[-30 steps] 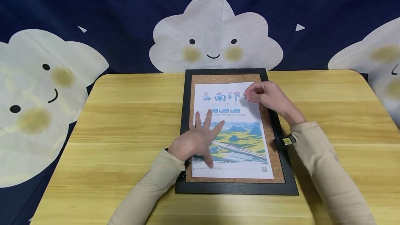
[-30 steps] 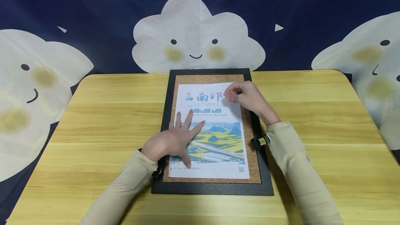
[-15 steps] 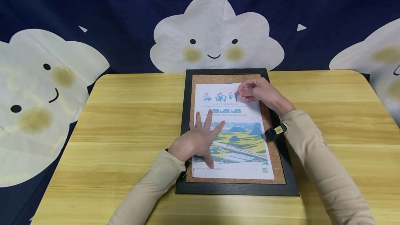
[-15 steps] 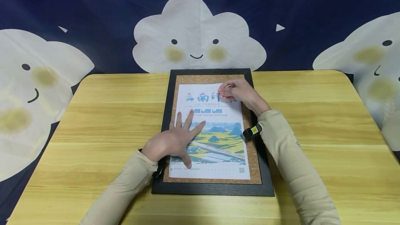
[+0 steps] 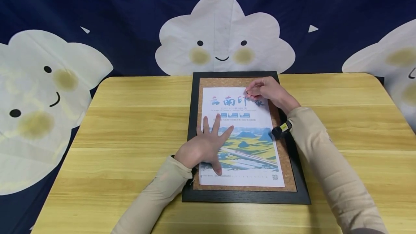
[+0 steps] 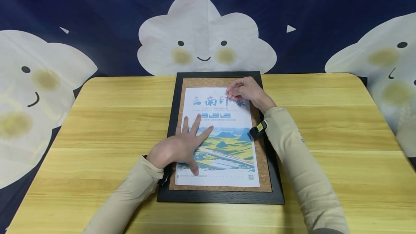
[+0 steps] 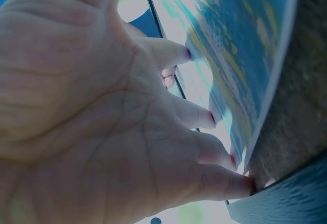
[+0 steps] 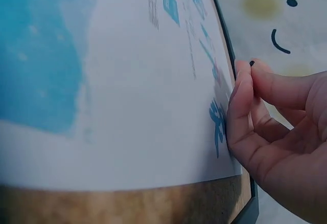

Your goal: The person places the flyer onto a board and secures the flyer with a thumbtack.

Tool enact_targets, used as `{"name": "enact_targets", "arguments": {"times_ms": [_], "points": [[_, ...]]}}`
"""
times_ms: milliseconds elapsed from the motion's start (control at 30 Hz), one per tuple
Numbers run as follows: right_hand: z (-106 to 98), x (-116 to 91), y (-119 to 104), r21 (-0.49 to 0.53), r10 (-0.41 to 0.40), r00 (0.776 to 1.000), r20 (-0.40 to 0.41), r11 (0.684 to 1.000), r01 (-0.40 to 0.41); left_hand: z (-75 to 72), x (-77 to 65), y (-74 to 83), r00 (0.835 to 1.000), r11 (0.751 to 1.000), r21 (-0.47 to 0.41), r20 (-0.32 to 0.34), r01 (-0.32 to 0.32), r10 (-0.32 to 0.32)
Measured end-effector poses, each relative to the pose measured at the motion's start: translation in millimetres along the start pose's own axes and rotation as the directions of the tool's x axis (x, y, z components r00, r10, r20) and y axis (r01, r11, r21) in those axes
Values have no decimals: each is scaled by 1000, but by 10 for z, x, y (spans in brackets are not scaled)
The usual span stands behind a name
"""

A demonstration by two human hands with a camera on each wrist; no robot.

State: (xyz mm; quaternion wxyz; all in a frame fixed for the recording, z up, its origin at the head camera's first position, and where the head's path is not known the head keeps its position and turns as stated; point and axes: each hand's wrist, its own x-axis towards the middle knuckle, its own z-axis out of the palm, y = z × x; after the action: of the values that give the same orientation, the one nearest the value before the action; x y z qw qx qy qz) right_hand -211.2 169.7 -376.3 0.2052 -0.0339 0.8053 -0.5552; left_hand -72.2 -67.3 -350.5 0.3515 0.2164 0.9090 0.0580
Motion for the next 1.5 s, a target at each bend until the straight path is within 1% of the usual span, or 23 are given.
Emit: {"name": "enact_targets", "arguments": {"times_ms": [133,333,433,667,867,1067,1300,1500], "points": [[1,39,-25,-64,24,999,-25,998,-25,-1,2,3,1000,1000,2,-4,-3,3],[33,94,-56,-151,73,997,-22,986,-75,-4,7,-1,1000,1000,-1,6,3,-3],[45,110,-64,-170,87,996,-21,981,-89,-1,12,-5,1000,1000,-4,8,4,-4],[55,124,-82,-144,118,993,-16,982,-119,0,8,-5,1000,1000,3,14,5,-5],[56,140,-103,-125,148,989,-12,981,-148,4,10,-6,1000,1000,2,6,3,-3],[67,159,-128,-136,163,987,-13,977,-163,5,13,-6,1000,1000,0,14,11,-11],[99,195,-162,-163,192,981,-41,967,-196,6,15,-4,1000,1000,5,8,13,-13],[104,198,-170,-144,215,976,-47,965,-219,5,17,-1,1000,1000,4,6,6,-6]]}}
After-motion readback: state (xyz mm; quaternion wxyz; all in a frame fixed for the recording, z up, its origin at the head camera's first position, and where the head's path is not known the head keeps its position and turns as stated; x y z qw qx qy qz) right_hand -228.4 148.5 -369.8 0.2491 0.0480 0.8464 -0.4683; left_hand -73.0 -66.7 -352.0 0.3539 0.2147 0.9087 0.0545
